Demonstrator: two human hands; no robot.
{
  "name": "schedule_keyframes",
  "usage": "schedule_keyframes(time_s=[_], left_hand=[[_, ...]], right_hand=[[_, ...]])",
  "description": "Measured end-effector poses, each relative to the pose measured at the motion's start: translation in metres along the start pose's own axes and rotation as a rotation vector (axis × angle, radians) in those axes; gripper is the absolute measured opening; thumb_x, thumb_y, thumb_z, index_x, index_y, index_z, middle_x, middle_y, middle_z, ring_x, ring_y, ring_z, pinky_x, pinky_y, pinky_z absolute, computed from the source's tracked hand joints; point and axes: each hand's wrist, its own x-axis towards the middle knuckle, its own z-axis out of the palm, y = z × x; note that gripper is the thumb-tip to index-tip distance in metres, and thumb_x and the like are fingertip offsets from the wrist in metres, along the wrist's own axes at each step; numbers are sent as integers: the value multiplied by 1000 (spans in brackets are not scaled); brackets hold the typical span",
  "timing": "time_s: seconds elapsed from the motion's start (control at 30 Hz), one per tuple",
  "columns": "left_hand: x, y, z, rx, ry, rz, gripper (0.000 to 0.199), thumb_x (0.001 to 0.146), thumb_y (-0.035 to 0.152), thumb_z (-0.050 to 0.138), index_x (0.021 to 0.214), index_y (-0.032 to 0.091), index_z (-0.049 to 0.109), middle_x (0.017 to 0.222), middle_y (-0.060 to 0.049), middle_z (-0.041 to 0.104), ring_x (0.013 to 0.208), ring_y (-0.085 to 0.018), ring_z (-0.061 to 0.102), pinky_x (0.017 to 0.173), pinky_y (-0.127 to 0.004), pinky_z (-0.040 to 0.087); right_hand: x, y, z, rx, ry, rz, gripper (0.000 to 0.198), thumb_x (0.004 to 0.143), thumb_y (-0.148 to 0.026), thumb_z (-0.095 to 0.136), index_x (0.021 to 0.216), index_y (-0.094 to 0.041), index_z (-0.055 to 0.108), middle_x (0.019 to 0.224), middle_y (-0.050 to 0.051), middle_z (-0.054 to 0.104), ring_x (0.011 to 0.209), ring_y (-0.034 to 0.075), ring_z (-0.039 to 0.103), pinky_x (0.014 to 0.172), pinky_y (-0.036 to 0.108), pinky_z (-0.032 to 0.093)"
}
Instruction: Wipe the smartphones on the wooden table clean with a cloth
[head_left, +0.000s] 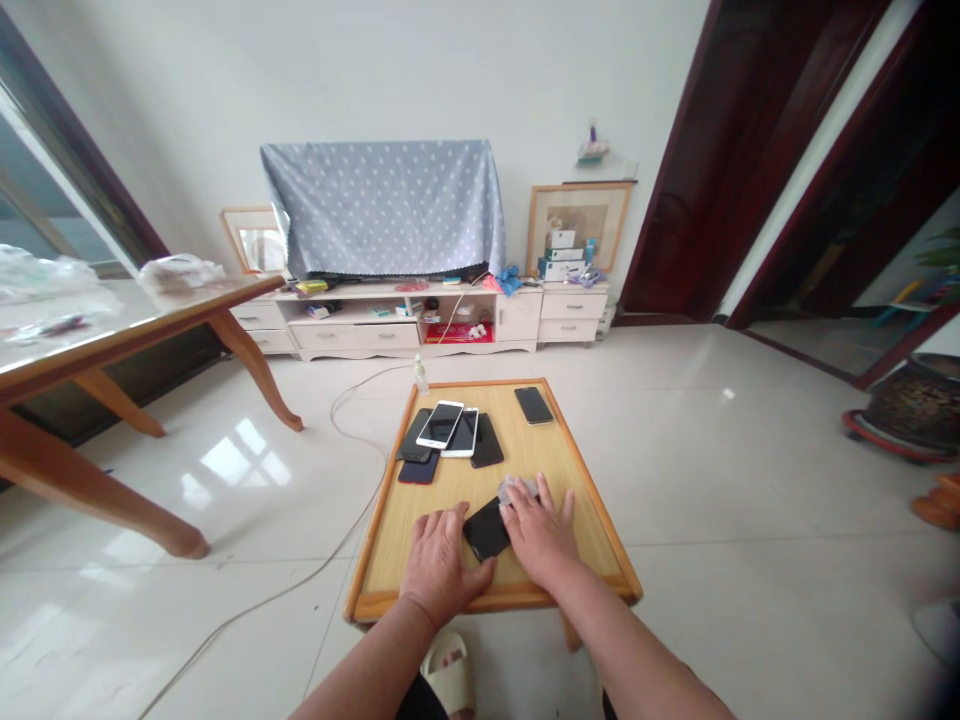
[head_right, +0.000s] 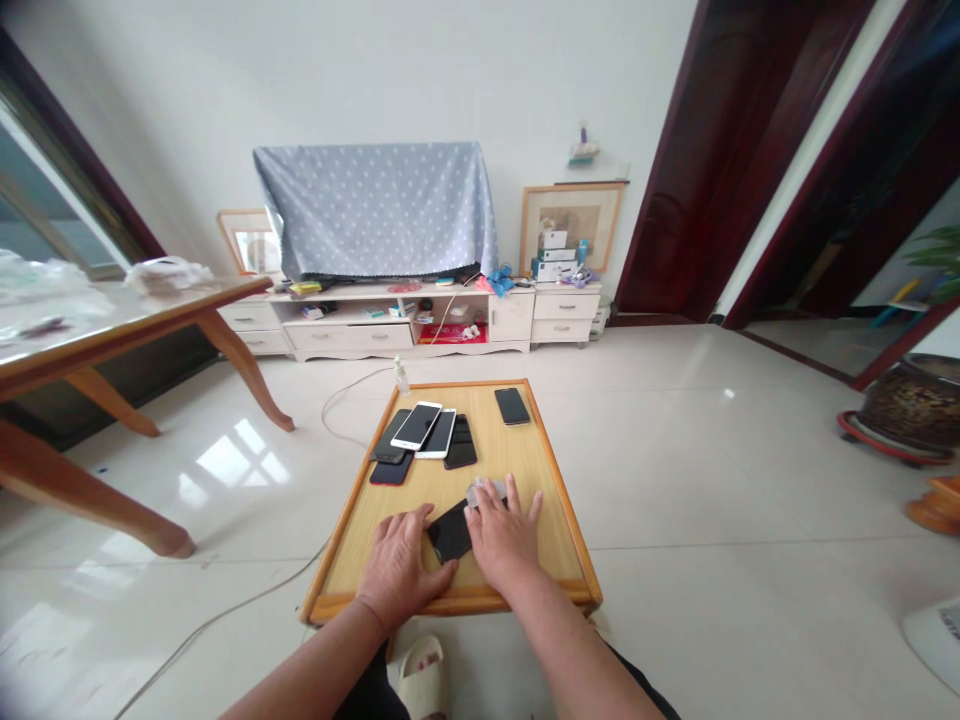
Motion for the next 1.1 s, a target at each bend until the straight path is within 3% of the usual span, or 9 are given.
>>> schedule_keyframes(time_s=[0.17,0.23,0.4,0.63,0.87,1.03,1.1], left_hand=[[1,-2,3,15,-3,6,57,73,27,61,128,20,46,114,-10,65,108,-28,59,101,-45,37],[0,-1,3,16,3,7,59,73,31,63,128,19,47,113,-10,65,107,-28,59,101,-45,37],[0,3,0,23,7,-4,65,70,46,70,126,21,49,114,-10,64,108,-30,58,101,-46,37],[0,1,-1,30,-36,29,56,72,42,68,121,22,52,110,-9,65,107,-29,58,99,-46,37],[1,8,-5,60,-17,11,53,71,43,69,117,22,53,109,-9,65,106,-28,58,99,-45,36],[1,8,-6,49,-14,20,52,71,42,68,116,22,54,106,-8,65,106,-28,58,98,-44,38],[1,7,-6,47,-12,20,52,70,42,69,116,22,54,105,-8,65,105,-28,59,98,-44,38]], right_hand=[[-30,-22,9,63,-60,-264,52,104,-49,13,148,-39,38,155,-5,38,150,26,8,115,64,-8],[-26,-15,5,60,-49,-219,51,104,-49,13,147,-41,39,155,-7,38,150,27,8,114,65,-6],[-9,12,-8,4,7,54,53,104,-48,13,148,-36,39,156,-4,36,150,32,5,111,71,-5],[-57,-11,-4,83,-70,-217,52,104,-49,13,147,-39,41,154,-6,40,151,26,7,116,63,-8],[-40,19,-24,-32,-27,57,55,104,-45,11,147,-34,42,155,-2,38,151,28,2,113,67,-9],[-61,1,-19,40,-52,-129,54,104,-48,13,142,-37,48,151,-5,44,151,26,7,115,62,-12],[-60,0,-19,50,-54,-138,53,104,-47,12,141,-38,49,151,-5,44,151,26,8,115,62,-12]])
